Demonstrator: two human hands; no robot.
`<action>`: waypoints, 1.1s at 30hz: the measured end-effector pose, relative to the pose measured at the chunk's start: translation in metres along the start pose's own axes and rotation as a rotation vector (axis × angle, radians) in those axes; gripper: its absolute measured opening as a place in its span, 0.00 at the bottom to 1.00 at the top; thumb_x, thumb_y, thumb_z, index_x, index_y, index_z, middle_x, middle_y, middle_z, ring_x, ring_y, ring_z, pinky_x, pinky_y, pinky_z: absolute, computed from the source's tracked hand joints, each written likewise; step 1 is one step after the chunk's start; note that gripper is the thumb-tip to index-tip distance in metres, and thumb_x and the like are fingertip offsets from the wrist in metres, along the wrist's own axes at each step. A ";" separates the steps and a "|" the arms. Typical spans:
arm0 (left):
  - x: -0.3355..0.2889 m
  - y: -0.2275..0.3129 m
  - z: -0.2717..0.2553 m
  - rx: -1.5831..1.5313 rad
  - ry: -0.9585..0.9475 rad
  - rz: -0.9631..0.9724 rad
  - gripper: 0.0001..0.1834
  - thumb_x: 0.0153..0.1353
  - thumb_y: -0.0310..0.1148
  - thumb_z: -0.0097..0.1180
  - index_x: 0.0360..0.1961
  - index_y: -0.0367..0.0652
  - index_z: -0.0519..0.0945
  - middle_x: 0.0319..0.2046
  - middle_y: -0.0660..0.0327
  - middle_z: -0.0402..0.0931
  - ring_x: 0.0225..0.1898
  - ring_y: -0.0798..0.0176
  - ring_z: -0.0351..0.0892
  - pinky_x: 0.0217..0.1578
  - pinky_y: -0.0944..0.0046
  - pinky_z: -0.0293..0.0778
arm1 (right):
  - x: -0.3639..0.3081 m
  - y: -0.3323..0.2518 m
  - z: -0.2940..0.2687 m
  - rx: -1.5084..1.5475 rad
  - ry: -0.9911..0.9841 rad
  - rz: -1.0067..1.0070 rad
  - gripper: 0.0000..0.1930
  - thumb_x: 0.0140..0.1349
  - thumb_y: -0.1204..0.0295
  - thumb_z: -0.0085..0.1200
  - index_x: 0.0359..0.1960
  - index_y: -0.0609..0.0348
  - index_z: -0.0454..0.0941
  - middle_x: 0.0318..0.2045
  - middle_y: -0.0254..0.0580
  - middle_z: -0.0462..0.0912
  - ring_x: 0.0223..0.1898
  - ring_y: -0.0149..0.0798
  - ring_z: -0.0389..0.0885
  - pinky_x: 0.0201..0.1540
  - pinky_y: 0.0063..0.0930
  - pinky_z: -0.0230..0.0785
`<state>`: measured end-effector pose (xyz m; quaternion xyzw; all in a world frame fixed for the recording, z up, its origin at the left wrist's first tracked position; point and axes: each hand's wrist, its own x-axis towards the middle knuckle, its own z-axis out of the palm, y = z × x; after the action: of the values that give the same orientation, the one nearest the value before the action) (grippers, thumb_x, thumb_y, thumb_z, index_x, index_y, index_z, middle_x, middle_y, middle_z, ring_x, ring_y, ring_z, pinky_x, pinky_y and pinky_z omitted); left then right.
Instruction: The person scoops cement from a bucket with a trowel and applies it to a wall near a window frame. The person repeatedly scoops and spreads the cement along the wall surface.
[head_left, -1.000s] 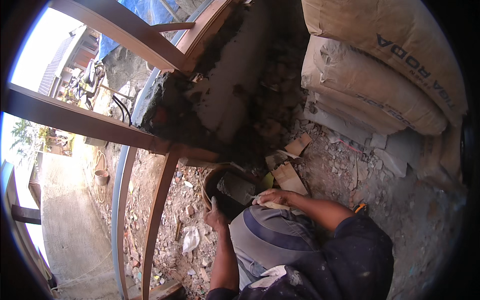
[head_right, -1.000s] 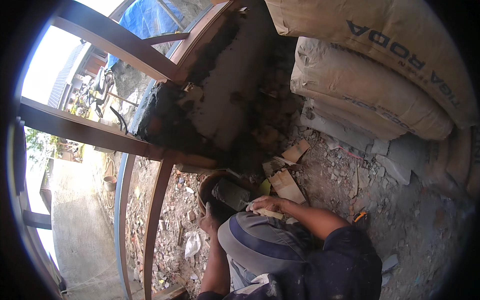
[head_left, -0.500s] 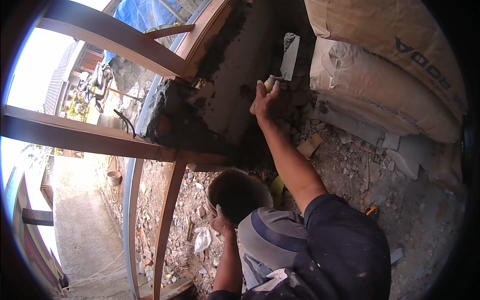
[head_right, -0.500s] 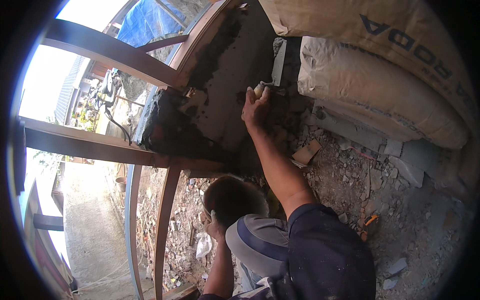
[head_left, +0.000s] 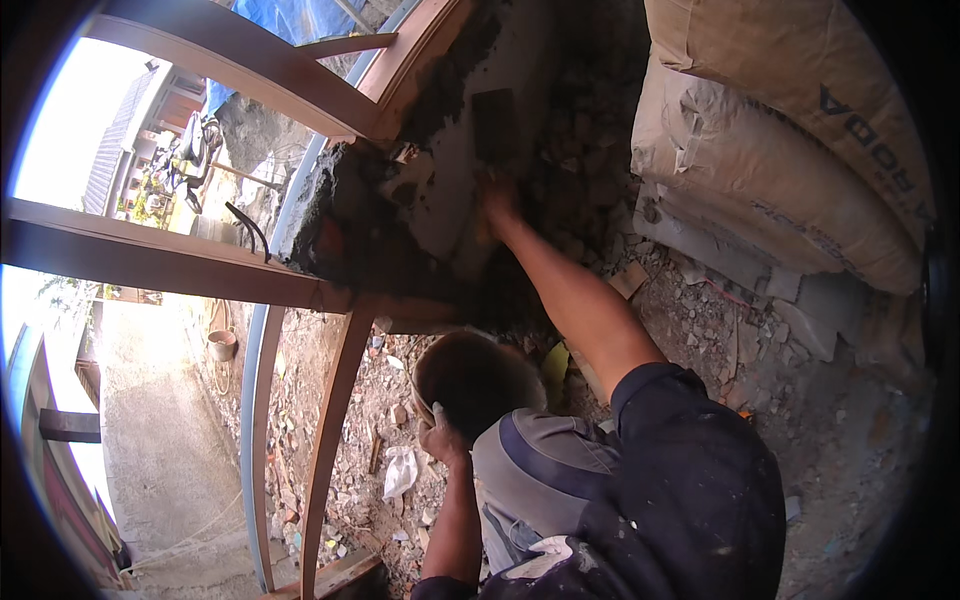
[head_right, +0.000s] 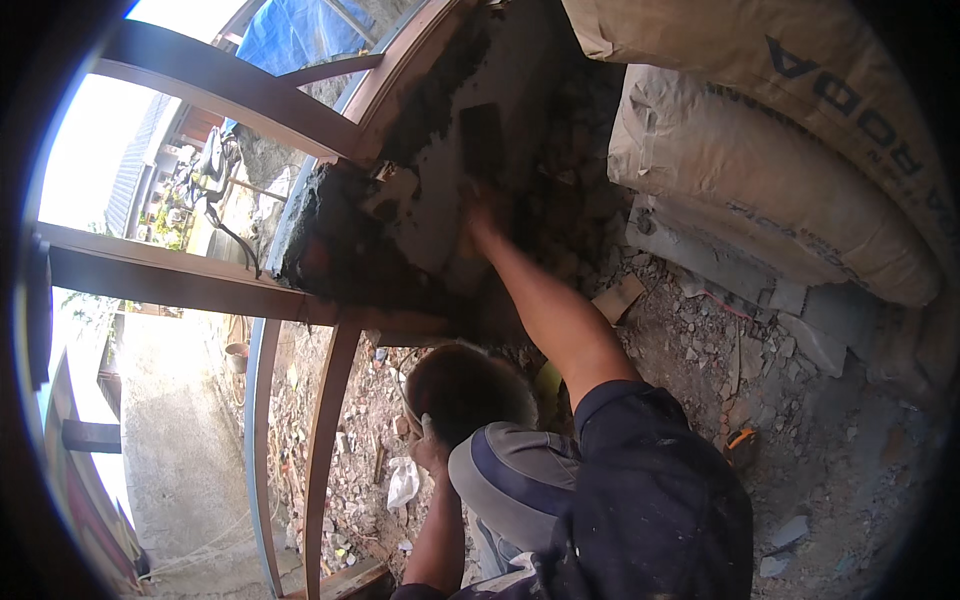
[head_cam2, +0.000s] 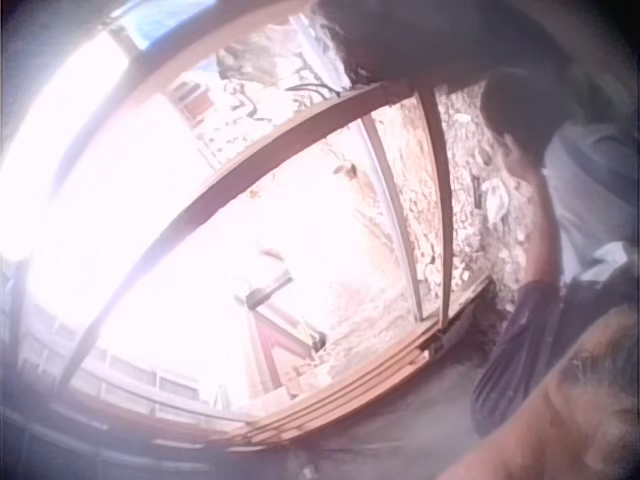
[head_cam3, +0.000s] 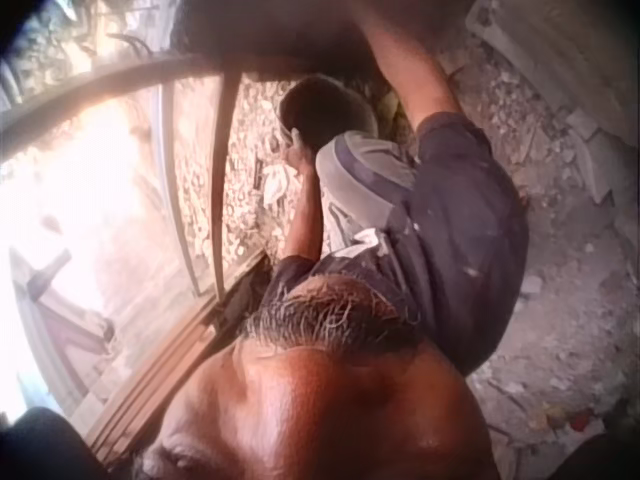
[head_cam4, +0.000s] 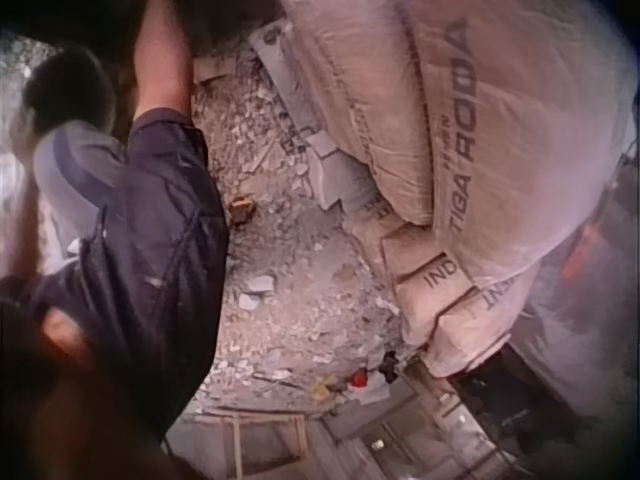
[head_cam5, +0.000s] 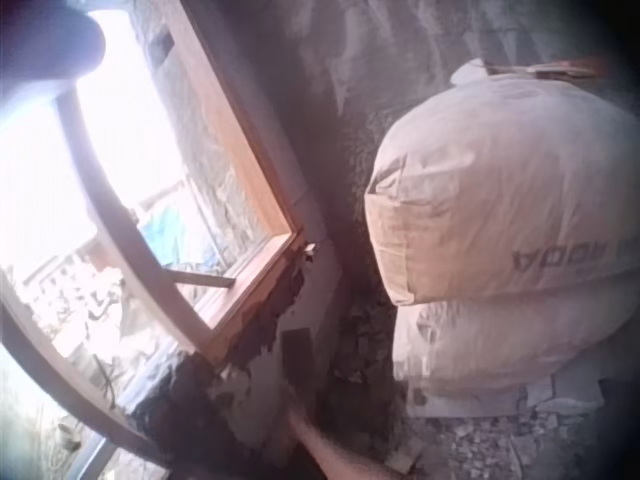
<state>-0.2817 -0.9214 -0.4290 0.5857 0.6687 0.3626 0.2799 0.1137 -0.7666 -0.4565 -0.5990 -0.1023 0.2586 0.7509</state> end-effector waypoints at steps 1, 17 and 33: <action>0.005 -0.008 -0.002 0.013 0.013 0.003 0.20 0.62 0.42 0.62 0.38 0.31 0.83 0.30 0.54 0.83 0.29 0.61 0.79 0.35 0.59 0.74 | -0.002 -0.003 0.011 0.027 -0.015 0.021 0.21 0.68 0.62 0.50 0.56 0.66 0.71 0.47 0.47 0.78 0.46 0.38 0.76 0.47 0.35 0.68; 0.000 0.009 -0.007 0.092 0.008 -0.039 0.19 0.63 0.40 0.61 0.39 0.31 0.83 0.31 0.54 0.83 0.31 0.61 0.80 0.36 0.60 0.75 | -0.100 -0.038 -0.026 0.652 -0.466 0.279 0.19 0.63 0.58 0.55 0.50 0.55 0.70 0.26 0.36 0.75 0.21 0.32 0.75 0.24 0.30 0.72; 0.003 -0.003 -0.011 0.129 0.029 0.023 0.20 0.62 0.42 0.62 0.35 0.31 0.82 0.28 0.54 0.82 0.28 0.61 0.78 0.33 0.58 0.73 | -0.158 -0.055 -0.057 -0.174 -0.099 -0.042 0.25 0.61 0.62 0.58 0.52 0.70 0.67 0.34 0.59 0.79 0.38 0.59 0.80 0.40 0.44 0.71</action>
<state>-0.2930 -0.9200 -0.4251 0.6048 0.6878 0.3306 0.2276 0.0208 -0.9036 -0.3942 -0.6461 -0.1738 0.2624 0.6953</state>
